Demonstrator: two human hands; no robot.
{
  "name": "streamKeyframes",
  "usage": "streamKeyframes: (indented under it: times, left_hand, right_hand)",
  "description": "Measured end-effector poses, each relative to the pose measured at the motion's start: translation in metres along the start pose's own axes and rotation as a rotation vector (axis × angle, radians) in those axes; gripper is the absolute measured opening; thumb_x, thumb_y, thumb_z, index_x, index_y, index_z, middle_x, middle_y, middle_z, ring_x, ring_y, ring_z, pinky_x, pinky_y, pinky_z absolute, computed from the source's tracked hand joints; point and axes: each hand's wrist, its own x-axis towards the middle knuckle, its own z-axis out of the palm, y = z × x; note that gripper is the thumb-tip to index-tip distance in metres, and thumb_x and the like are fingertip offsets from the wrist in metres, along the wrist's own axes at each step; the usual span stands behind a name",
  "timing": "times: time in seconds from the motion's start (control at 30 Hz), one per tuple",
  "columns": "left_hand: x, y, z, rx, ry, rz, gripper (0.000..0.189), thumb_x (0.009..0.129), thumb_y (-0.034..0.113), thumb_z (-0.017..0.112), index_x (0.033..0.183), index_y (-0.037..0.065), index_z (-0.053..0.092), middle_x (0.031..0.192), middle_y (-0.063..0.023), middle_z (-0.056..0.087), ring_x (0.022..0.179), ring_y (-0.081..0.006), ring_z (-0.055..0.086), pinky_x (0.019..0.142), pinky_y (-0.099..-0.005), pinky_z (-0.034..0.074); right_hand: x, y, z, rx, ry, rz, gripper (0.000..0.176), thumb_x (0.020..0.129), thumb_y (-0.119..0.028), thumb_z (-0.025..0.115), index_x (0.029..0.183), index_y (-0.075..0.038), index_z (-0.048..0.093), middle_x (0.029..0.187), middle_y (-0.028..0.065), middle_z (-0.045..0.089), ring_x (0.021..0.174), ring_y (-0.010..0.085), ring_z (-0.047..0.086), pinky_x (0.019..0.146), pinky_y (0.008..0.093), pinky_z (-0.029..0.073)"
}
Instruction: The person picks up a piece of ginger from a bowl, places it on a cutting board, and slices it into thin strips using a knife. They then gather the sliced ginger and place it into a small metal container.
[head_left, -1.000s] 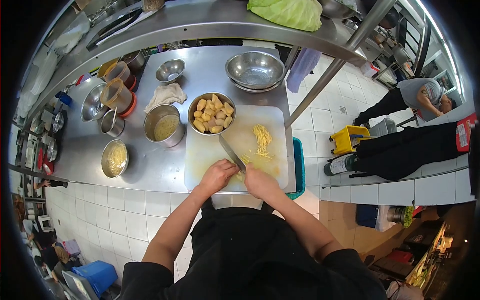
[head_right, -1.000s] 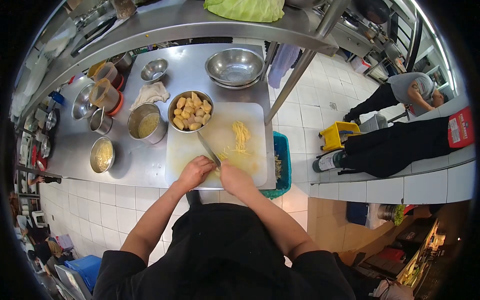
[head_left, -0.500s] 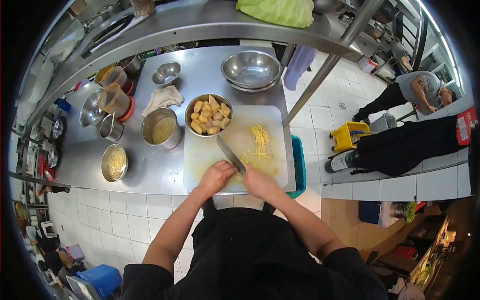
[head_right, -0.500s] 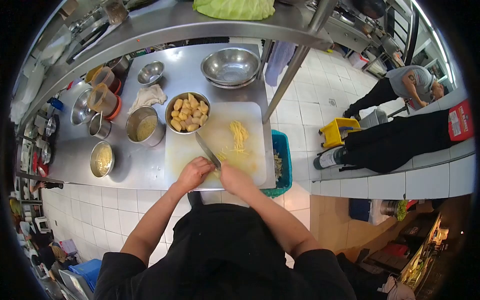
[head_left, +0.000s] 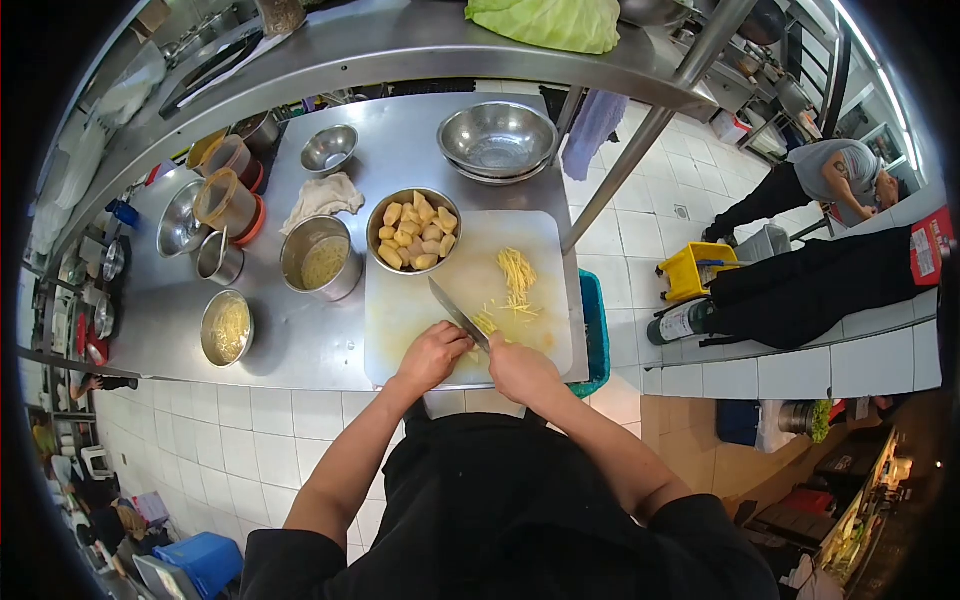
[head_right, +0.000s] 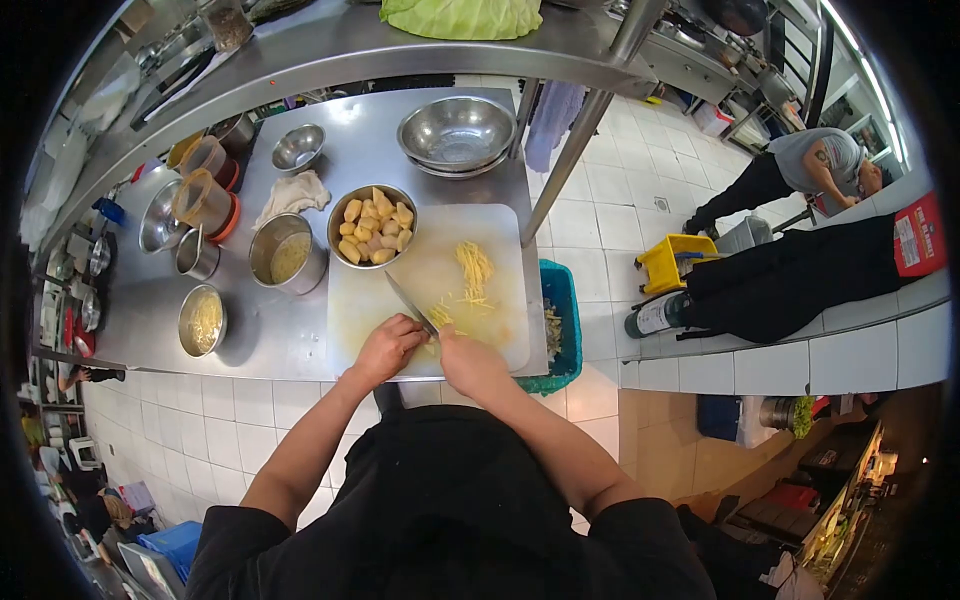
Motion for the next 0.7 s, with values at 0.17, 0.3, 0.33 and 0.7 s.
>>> streamKeyframes:
  times: [0.17, 0.3, 0.33, 0.7]
  left_hand:
    - [-0.003, 0.000, 0.003, 0.043, 0.013, 0.007, 0.023, 0.085, 0.002, 0.081, 0.107, 0.006, 0.082, 0.113, -0.0076, 0.079, 0.109, -0.0299, 0.073, 0.097, -0.0409, 0.062]
    - [-0.001, -0.001, 0.000, 0.055, -0.013, 0.027, 0.022, 0.086, 0.003, 0.080, 0.108, 0.005, 0.082, 0.113, -0.0076, 0.079, 0.109, -0.0295, 0.073, 0.097, -0.0407, 0.062]
    - [-0.001, -0.001, 0.000, 0.058, -0.009, 0.023, 0.022, 0.086, 0.003, 0.080, 0.108, 0.005, 0.082, 0.113, -0.0076, 0.079, 0.109, -0.0295, 0.073, 0.097, -0.0407, 0.062]
    - [-0.003, 0.003, 0.000, 0.034, 0.045, 0.031, 0.025, 0.084, 0.001, 0.083, 0.108, 0.004, 0.081, 0.112, -0.0084, 0.078, 0.105, -0.0303, 0.072, 0.095, -0.0409, 0.061]
  right_hand:
    - [-0.007, -0.010, -0.011, -0.092, -0.054, -0.012, 0.023, 0.106, -0.011, 0.054, 0.123, 0.004, 0.059, 0.101, 0.0309, 0.080, 0.095, 0.0468, 0.081, 0.083, 0.0589, 0.063]
    - [0.011, 0.000, 0.014, -0.066, -0.013, 0.003, 0.024, 0.107, -0.011, 0.053, 0.125, 0.004, 0.059, 0.101, 0.0313, 0.080, 0.096, 0.0477, 0.081, 0.083, 0.0591, 0.064]
    - [0.017, 0.004, 0.010, -0.048, -0.015, -0.008, 0.024, 0.107, -0.011, 0.053, 0.125, 0.004, 0.058, 0.101, 0.0317, 0.080, 0.096, 0.0483, 0.081, 0.083, 0.0598, 0.063]
    - [0.018, 0.001, 0.005, -0.011, -0.051, -0.023, 0.026, 0.108, -0.014, 0.050, 0.125, 0.004, 0.058, 0.102, 0.0327, 0.080, 0.097, 0.0499, 0.080, 0.086, 0.0620, 0.062]
